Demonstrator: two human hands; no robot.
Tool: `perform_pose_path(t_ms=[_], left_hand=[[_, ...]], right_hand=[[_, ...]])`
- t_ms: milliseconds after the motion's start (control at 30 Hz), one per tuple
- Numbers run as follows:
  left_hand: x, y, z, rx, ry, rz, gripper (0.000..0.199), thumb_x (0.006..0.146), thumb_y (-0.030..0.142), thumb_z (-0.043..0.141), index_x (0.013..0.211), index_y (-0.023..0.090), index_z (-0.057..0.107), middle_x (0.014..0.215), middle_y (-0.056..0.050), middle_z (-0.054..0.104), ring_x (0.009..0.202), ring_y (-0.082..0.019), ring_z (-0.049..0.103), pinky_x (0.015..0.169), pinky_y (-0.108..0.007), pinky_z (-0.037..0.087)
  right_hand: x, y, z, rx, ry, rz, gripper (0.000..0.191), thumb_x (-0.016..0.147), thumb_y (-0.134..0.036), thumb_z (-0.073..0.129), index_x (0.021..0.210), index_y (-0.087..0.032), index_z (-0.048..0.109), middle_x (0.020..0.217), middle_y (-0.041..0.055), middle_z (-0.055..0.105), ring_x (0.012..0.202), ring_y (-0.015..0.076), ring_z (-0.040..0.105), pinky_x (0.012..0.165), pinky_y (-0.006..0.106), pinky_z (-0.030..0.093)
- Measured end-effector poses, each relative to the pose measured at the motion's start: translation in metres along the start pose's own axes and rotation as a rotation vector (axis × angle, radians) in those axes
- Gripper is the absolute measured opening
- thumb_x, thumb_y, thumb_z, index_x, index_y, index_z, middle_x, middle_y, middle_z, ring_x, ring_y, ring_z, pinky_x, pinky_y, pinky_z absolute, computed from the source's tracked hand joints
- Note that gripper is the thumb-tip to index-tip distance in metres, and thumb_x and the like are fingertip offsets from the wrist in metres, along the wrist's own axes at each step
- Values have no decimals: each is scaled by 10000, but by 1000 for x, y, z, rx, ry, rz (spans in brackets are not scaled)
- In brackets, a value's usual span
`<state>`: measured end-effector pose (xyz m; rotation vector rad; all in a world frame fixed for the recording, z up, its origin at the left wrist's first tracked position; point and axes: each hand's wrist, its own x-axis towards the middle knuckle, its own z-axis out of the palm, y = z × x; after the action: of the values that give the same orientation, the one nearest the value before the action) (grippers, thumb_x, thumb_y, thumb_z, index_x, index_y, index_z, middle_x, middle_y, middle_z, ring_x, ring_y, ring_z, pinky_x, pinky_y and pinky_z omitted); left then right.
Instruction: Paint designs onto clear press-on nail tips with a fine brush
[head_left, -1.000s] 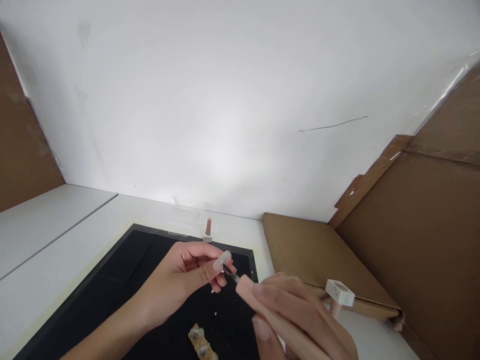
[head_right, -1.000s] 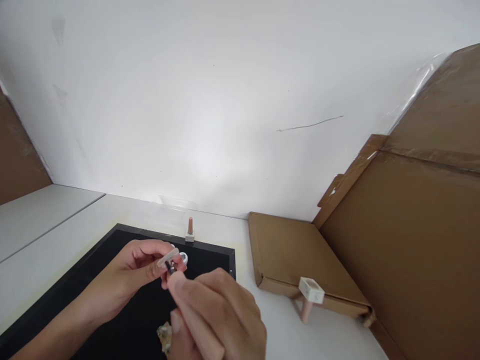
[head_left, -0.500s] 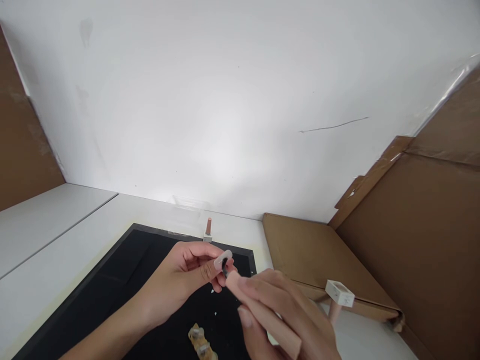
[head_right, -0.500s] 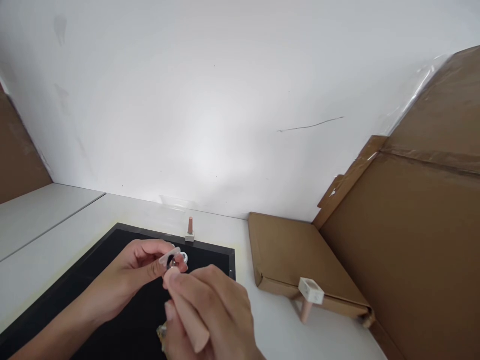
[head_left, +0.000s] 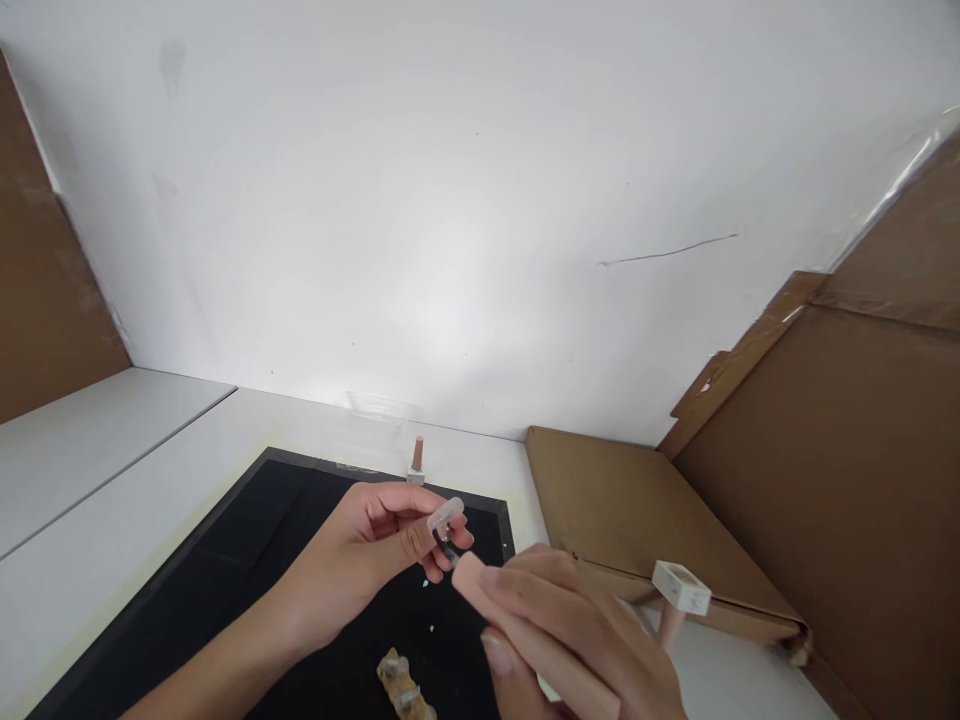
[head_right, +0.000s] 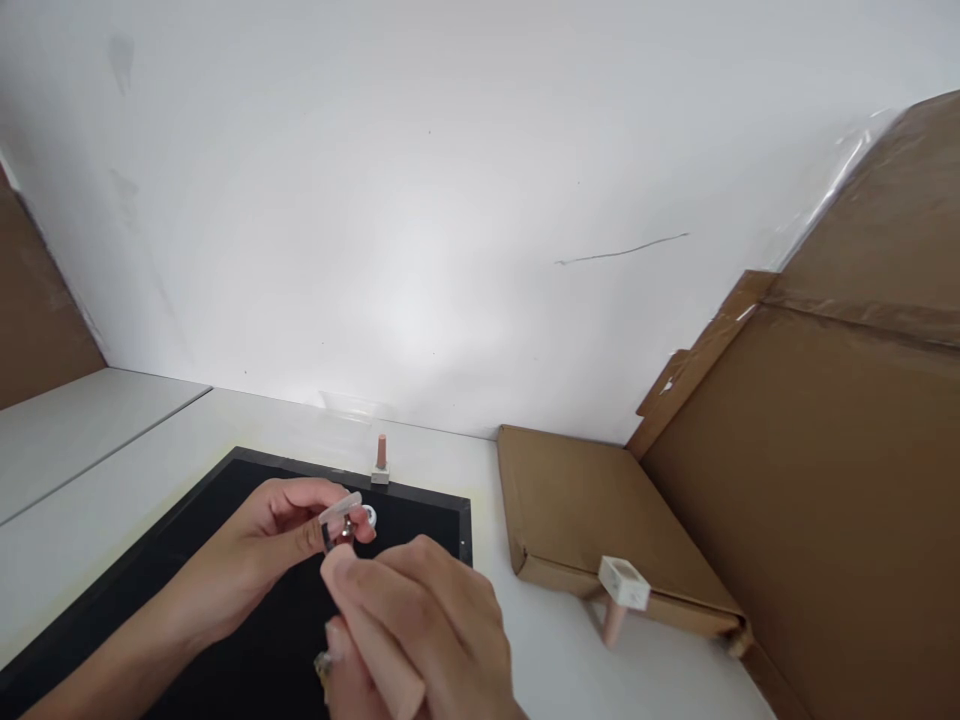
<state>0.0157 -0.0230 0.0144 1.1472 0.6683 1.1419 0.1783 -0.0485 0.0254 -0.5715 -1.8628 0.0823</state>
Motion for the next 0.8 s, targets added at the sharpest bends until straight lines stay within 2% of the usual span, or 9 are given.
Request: perform_pose_path(t_ms=[67, 233, 400, 600, 733, 800], left_hand=[[0, 0, 0, -3, -1, -2, 190, 769, 364, 709, 772, 180, 756, 695, -15, 686, 594, -102, 560, 601, -213, 463], [1, 1, 1, 4, 9, -6, 176, 755, 356, 724, 769, 184, 758, 725, -16, 698, 622, -103, 563, 633, -214, 466], [0, 1, 0, -2, 0, -7, 193, 757, 366, 720, 786, 179, 760, 691, -14, 683, 611, -109, 567, 619, -220, 467], [1, 1, 0, 5, 4, -17, 186, 796, 345, 686, 750, 177, 750, 753, -22, 704, 636, -104, 568, 619, -210, 463], [0, 1, -1, 6, -8, 1, 189, 785, 358, 695, 771, 178, 753, 678, -9, 675, 605, -105, 564, 612, -216, 465], [0, 0, -1, 13, -8, 6, 199, 783, 367, 695, 785, 177, 753, 653, -3, 662, 593, -104, 559, 612, -218, 465]], right_hand=[[0, 1, -1, -18, 13, 0, 361, 770, 0, 520, 1070, -187, 591, 788, 53, 662, 629, 159, 622, 526, 284, 518], [0, 2, -2, -4, -129, -9, 321, 779, -27, 531, 1056, -177, 592, 756, 48, 661, 595, 154, 604, 495, 274, 518], [1, 1, -1, -6, -17, -22, 353, 763, -1, 523, 1054, -188, 590, 763, 39, 675, 605, 148, 614, 507, 261, 520], [2, 0, -3, 5, -102, -1, 326, 755, -29, 538, 1030, -194, 596, 714, 30, 662, 554, 147, 594, 472, 263, 515], [2, 0, -2, -17, 11, -4, 379, 754, 3, 530, 1075, -188, 590, 792, 54, 677, 626, 165, 631, 518, 279, 526], [3, 0, -2, -26, 2, -5, 375, 760, 11, 527, 1074, -183, 593, 802, 61, 679, 639, 164, 631, 524, 278, 526]])
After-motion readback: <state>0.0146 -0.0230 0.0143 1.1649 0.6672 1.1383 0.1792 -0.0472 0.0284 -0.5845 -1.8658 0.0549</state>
